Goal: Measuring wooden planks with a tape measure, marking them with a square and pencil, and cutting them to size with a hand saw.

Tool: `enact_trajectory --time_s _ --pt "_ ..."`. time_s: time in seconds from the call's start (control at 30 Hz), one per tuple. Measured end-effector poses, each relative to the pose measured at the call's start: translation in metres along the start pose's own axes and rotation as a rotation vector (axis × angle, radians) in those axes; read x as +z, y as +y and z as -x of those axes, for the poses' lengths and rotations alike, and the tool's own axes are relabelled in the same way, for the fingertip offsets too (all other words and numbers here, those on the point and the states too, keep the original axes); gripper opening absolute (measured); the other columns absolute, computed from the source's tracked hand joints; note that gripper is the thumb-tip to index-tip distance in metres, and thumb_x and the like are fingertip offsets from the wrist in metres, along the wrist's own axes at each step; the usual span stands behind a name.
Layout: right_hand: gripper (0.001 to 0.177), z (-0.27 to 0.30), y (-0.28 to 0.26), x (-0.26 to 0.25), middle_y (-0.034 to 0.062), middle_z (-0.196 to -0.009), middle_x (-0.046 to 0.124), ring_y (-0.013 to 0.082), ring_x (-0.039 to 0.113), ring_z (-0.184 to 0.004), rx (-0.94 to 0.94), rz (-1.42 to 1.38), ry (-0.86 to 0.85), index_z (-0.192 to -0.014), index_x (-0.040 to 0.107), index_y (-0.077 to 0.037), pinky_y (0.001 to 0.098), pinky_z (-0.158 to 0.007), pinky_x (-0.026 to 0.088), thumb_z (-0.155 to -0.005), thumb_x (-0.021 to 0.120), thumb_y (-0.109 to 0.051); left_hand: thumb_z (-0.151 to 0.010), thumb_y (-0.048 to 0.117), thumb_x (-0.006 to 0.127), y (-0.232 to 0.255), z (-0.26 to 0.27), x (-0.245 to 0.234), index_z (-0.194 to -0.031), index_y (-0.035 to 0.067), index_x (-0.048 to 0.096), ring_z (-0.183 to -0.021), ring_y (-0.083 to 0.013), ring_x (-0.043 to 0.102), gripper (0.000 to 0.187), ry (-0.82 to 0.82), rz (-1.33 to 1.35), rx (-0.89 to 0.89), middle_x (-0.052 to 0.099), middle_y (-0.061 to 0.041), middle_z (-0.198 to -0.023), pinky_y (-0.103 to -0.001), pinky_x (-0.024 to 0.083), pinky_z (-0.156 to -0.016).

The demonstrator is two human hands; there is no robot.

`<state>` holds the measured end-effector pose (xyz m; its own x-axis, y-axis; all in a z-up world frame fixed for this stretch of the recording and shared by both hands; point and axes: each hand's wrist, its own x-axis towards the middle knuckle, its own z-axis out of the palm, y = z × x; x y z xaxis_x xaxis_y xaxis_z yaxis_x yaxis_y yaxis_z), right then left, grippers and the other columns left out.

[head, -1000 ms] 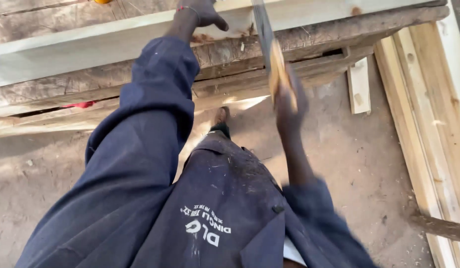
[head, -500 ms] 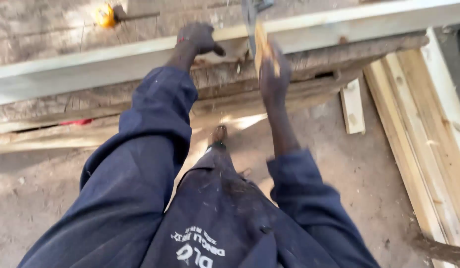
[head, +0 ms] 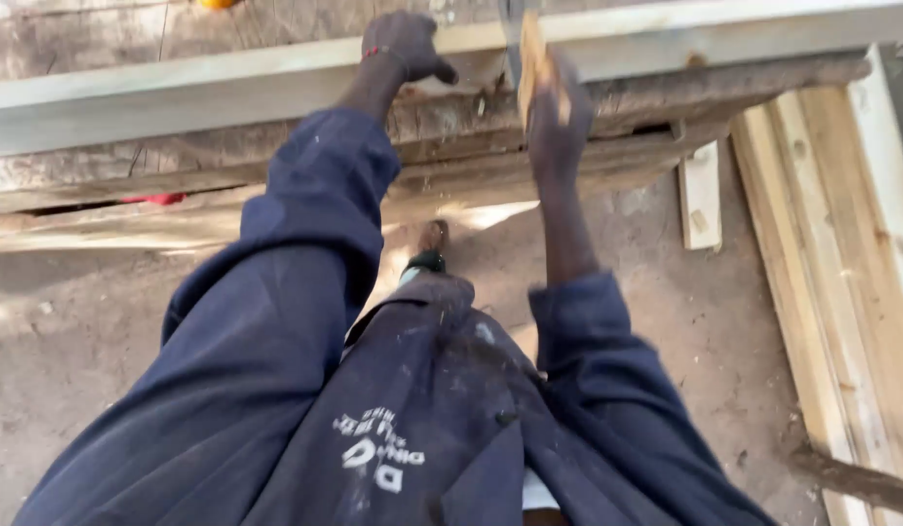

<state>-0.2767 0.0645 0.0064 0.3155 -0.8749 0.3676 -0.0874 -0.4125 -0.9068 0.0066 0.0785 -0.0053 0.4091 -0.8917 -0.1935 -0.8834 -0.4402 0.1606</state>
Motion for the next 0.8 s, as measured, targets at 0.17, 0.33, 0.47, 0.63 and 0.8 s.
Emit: enact_trajectory --time_s 0.17,0.33,0.47,0.63,0.8 --pt "0.036 0.055 -0.049 -0.043 0.0115 -0.126 0.074 0.0169 0.073 -0.094 -0.143 0.098 0.003 -0.14 0.063 -0.004 0.029 -0.072 0.055 -0.109 0.051 -0.019 -0.068 0.077 0.081 -0.007 -0.028 -0.016 -0.134 0.015 0.067 -0.118 -0.0428 0.062 0.092 -0.13 0.015 0.055 0.067 -0.017 -0.132 -0.056 0.051 -0.094" --pt "0.06 0.192 -0.136 -0.145 0.0103 -0.085 0.066 0.0163 0.062 -0.071 0.325 0.077 0.016 -0.141 0.06 0.004 0.0304 -0.065 0.053 -0.098 0.061 -0.039 -0.069 0.076 0.079 -0.004 -0.028 -0.037 -0.151 0.016 0.052 -0.135 -0.038 0.051 0.106 -0.2 0.062 -0.001 0.054 -0.011 -0.15 -0.053 0.044 -0.107" --pt "0.057 0.155 0.083 -0.101 0.0219 -0.148 0.056 0.0298 0.062 -0.13 0.217 -0.656 -0.118 -0.157 0.04 0.0 0.0352 -0.11 0.054 -0.108 0.055 -0.026 -0.069 0.081 0.081 0.003 -0.008 -0.011 -0.124 0.019 0.072 -0.109 -0.0375 0.067 0.083 -0.055 0.014 -0.013 0.073 -0.012 -0.117 -0.051 0.054 -0.087" --pt "0.037 -0.015 -0.004 0.006 0.0074 -0.113 0.074 0.0127 0.058 -0.081 -0.023 -0.064 -0.009 -0.138 0.064 -0.007 0.0307 -0.065 0.047 -0.105 0.056 -0.022 -0.068 0.073 0.085 0.007 0.016 0.006 -0.11 0.019 0.076 -0.1 -0.042 0.07 0.069 0.027 0.011 0.015 0.075 -0.018 -0.105 -0.052 0.055 -0.079" --pt "0.04 0.111 -0.055 -0.079 0.012 -0.116 0.074 0.0175 0.073 -0.096 -0.1 -0.001 -0.02 -0.136 0.063 -0.001 0.03 -0.079 0.058 -0.11 0.056 -0.03 -0.071 0.08 0.081 -0.001 -0.014 -0.008 -0.127 0.018 0.072 -0.108 -0.0402 0.068 0.084 -0.033 0.006 0.057 0.073 -0.015 -0.118 -0.056 0.056 -0.085"
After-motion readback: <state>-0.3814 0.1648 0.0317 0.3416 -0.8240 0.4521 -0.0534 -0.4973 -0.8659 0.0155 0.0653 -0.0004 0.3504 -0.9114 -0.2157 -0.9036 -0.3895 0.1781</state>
